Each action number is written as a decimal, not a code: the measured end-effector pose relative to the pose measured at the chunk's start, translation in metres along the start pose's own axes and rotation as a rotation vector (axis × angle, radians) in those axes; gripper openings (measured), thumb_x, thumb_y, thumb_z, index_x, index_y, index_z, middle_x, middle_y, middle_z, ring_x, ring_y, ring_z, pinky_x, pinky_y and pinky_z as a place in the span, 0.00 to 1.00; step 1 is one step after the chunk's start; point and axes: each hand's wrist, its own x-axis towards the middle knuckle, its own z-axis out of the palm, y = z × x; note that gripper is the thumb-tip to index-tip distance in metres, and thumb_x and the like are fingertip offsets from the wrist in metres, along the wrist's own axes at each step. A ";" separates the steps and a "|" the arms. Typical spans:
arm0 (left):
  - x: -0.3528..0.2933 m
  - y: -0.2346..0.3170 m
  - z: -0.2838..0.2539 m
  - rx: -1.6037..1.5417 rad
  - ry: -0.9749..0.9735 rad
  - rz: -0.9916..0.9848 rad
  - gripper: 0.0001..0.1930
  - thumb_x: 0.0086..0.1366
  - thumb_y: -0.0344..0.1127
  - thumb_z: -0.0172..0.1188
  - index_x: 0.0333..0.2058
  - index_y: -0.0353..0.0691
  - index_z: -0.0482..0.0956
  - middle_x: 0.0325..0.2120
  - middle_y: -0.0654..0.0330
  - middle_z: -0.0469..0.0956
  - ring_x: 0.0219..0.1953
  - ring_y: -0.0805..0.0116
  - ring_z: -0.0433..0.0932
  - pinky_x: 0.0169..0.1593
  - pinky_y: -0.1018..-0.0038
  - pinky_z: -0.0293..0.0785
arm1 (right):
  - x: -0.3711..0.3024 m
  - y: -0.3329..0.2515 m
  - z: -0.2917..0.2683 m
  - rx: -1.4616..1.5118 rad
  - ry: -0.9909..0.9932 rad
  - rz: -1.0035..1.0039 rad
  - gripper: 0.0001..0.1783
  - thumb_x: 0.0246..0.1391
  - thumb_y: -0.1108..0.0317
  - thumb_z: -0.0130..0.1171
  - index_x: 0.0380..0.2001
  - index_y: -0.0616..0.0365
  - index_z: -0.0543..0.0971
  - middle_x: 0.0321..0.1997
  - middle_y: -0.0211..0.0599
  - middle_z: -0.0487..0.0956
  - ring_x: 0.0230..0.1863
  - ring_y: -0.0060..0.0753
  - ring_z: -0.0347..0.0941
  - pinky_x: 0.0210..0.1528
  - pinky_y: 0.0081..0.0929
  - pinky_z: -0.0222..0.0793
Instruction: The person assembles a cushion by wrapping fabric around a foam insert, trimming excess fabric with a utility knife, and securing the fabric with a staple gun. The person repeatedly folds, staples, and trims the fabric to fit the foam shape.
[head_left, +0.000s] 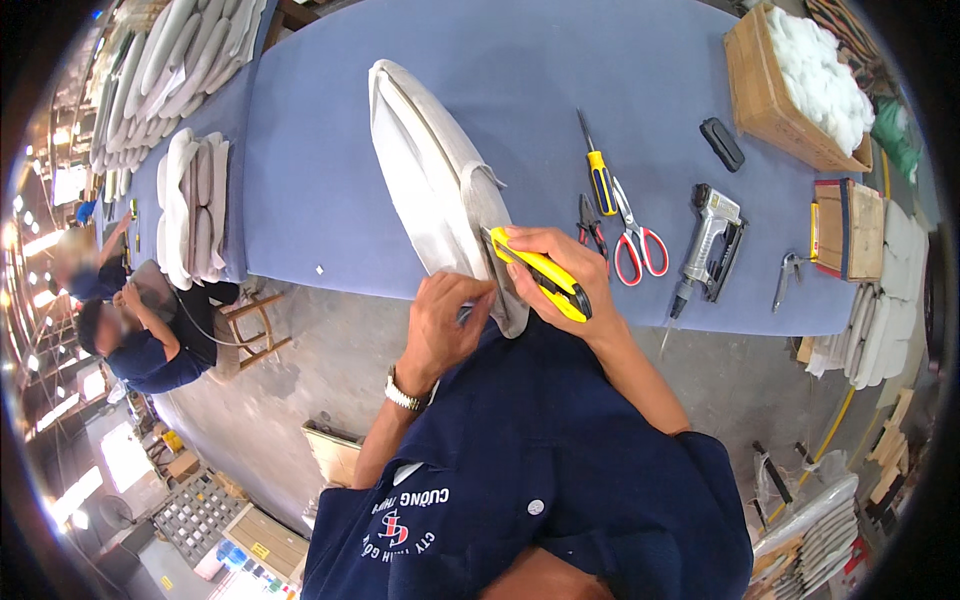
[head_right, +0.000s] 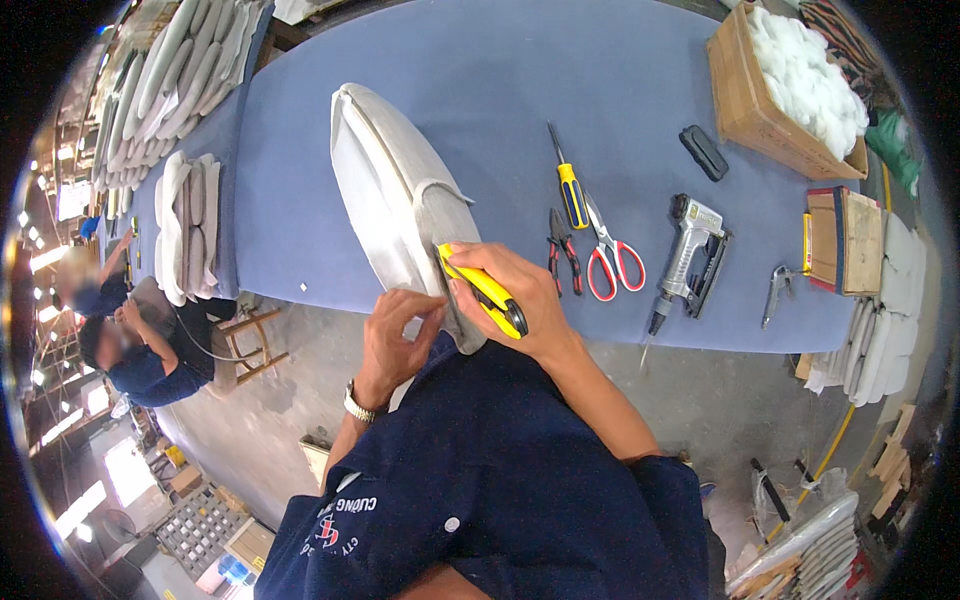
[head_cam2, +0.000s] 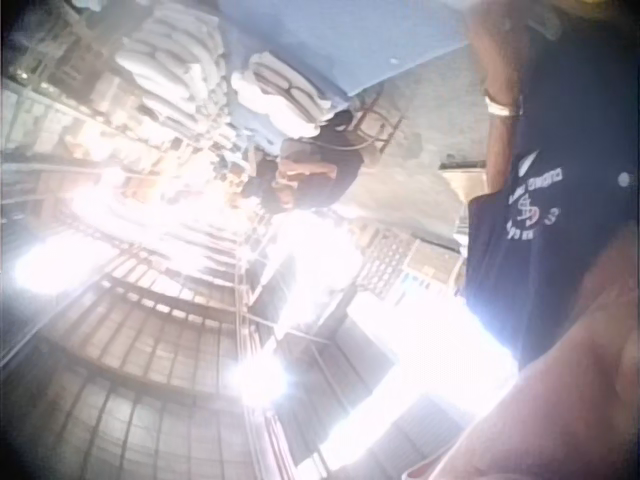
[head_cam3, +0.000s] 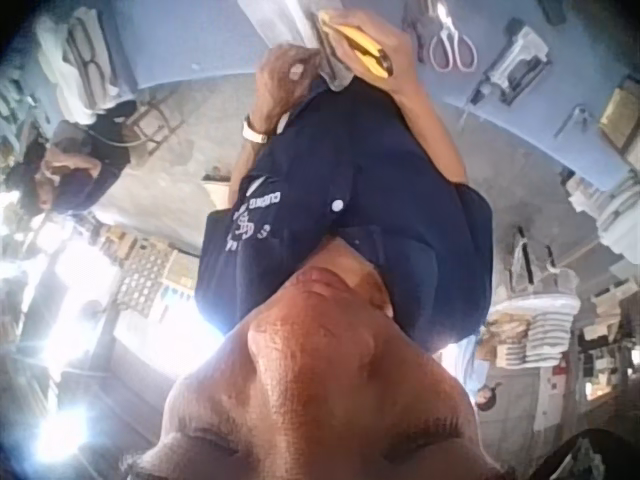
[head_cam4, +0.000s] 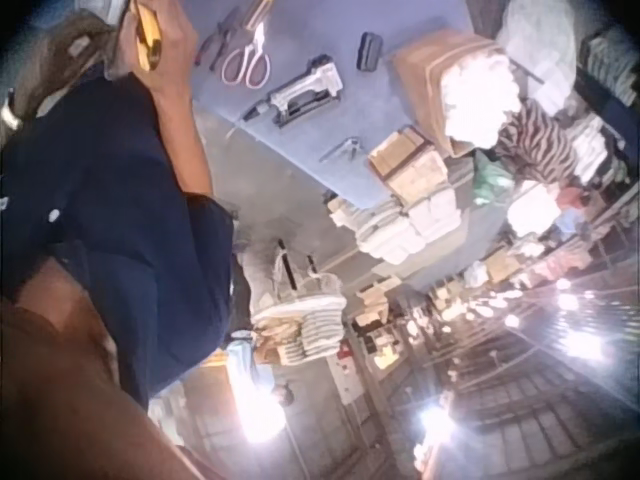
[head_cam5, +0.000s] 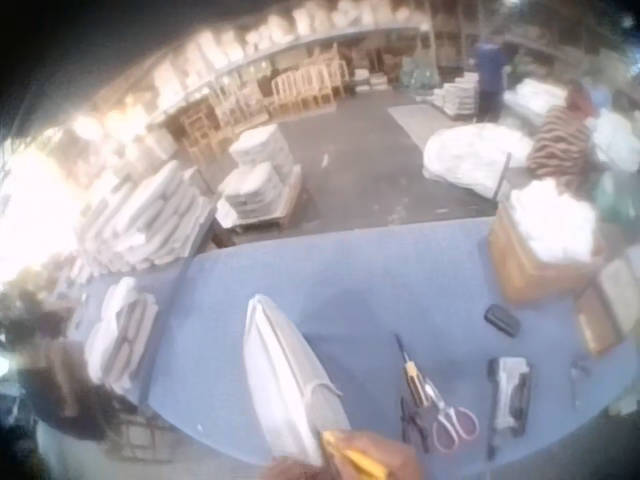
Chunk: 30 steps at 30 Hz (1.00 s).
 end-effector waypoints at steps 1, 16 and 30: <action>-0.010 0.001 0.003 -0.050 0.038 -0.013 0.06 0.61 0.27 0.71 0.37 0.38 0.86 0.35 0.58 0.84 0.33 0.63 0.81 0.43 0.68 0.76 | 0.000 0.000 0.001 0.004 -0.007 -0.003 0.17 0.53 0.79 0.69 0.47 0.61 0.80 0.49 0.48 0.86 0.48 0.45 0.85 0.51 0.31 0.79; 0.024 -0.004 -0.005 -0.089 0.353 -0.172 0.12 0.65 0.37 0.72 0.40 0.34 0.85 0.33 0.54 0.83 0.30 0.61 0.82 0.35 0.69 0.79 | 0.001 -0.006 0.003 -0.090 -0.133 -0.076 0.18 0.53 0.77 0.71 0.47 0.63 0.81 0.53 0.51 0.84 0.53 0.47 0.83 0.55 0.32 0.78; 0.095 -0.014 0.010 0.189 0.075 0.039 0.10 0.61 0.37 0.71 0.32 0.38 0.81 0.32 0.57 0.81 0.40 0.54 0.80 0.44 0.60 0.76 | -0.011 -0.006 -0.004 -0.147 -0.085 -0.050 0.18 0.53 0.79 0.69 0.48 0.64 0.81 0.55 0.51 0.84 0.54 0.42 0.84 0.54 0.29 0.79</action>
